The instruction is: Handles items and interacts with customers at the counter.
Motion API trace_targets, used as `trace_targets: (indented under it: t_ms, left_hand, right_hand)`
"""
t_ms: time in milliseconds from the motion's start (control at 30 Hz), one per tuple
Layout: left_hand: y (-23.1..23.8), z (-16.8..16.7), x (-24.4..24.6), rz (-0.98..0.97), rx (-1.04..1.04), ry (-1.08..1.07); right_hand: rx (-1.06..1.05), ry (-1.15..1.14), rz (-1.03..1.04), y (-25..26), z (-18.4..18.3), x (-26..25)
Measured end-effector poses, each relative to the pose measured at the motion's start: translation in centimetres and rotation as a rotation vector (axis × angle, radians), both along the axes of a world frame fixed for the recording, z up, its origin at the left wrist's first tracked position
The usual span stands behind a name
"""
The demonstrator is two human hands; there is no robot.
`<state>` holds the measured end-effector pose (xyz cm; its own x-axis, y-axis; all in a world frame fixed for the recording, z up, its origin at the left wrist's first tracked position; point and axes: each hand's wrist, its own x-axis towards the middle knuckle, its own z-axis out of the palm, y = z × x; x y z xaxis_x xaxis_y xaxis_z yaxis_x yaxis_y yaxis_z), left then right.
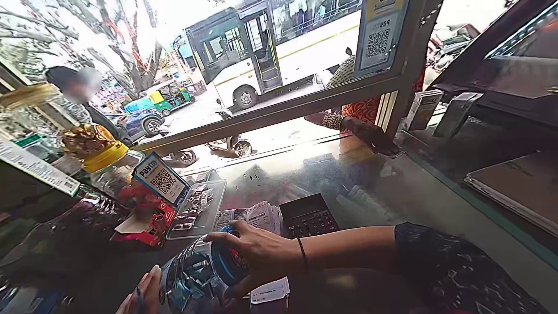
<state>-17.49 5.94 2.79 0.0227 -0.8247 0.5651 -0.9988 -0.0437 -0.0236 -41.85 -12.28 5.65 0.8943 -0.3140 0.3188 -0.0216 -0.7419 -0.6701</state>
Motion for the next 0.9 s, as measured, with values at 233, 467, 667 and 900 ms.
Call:
trace_targets:
  t_ms: [233, 467, 667, 900]
  left_hand:
    - [-1.2, -1.3, 0.8, 0.052, -0.259, -0.140]
    - [-2.9, -0.3, 2.4, 0.025, -0.166, -0.011]
    - [-6.2, 1.2, 2.9, -0.031, 0.031, 0.233]
    - [-7.7, 3.7, 3.1, 0.112, 0.229, 0.329]
  right_hand:
    - [-0.328, -0.029, 0.012, 0.3, 1.8, 0.4]
    - [-0.546, -0.060, 0.013, -1.8, 3.1, 1.9]
    - [0.161, -0.118, -0.302, -2.1, 2.5, 5.1]
    - [0.109, -0.362, -0.414, -5.1, 1.6, 9.2]
